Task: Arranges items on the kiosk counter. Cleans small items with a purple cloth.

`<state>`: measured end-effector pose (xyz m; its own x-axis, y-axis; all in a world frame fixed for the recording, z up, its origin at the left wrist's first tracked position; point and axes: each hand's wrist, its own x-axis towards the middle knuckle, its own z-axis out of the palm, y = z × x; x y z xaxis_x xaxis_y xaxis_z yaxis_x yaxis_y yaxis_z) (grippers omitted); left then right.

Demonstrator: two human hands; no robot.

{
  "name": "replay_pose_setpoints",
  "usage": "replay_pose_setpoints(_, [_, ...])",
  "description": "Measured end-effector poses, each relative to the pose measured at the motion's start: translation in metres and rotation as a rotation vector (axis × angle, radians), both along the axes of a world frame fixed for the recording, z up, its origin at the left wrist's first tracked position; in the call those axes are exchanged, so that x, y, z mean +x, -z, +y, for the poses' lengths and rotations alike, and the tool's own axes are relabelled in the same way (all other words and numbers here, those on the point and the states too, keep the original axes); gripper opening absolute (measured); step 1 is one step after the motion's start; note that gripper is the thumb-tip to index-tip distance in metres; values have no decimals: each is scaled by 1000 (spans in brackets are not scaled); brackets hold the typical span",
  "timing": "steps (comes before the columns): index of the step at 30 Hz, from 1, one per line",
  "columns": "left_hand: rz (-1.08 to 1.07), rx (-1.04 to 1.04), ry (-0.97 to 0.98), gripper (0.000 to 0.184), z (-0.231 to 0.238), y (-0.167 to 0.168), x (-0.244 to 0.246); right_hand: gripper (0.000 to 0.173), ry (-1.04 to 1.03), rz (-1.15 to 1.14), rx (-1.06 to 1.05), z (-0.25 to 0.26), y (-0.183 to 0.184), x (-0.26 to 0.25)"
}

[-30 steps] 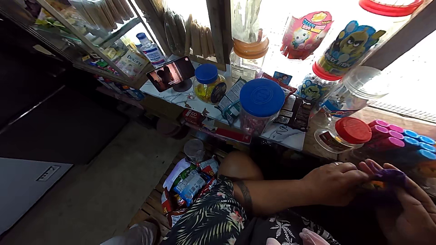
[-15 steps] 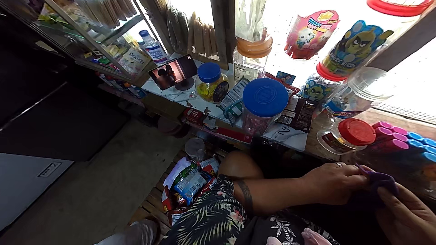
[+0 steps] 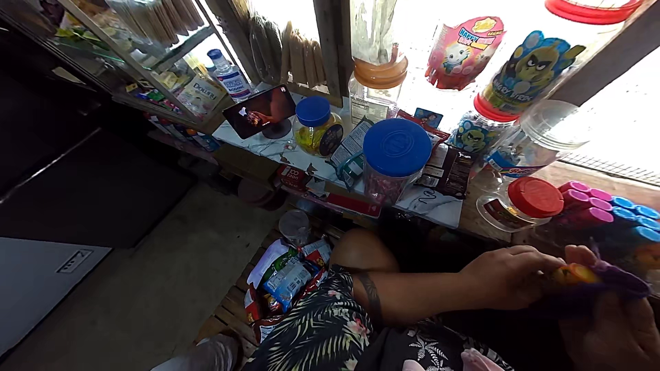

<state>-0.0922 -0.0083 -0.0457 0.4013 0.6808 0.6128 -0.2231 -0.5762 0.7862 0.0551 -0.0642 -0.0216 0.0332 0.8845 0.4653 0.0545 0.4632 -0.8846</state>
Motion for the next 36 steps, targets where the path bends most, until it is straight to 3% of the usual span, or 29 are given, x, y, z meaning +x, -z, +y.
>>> replay_pose_setpoints(6, [-231,-423,241,28,2,-18,-9,31,91,-214,90,-8,15,1])
replay_pose_setpoints(10, [-365,-640,412,28,1,-24,-13,35,49,-342,189,-7,-4,-8])
replay_pose_setpoints(16, [-380,-885,548,30,-2,-27,-11,45,109,-627,275,-8,11,16])
replay_pose_setpoints(20, [-358,-915,511,26,0,-25,-10,47,92,-697,304,-5,9,25])
replay_pose_setpoints(26, [-348,-926,490,22,2,-21,-6,49,-10,-619,236,-2,7,32])
replay_pose_setpoints(36, [-411,-837,498,25,2,-14,1,46,15,-535,209,-4,3,27])
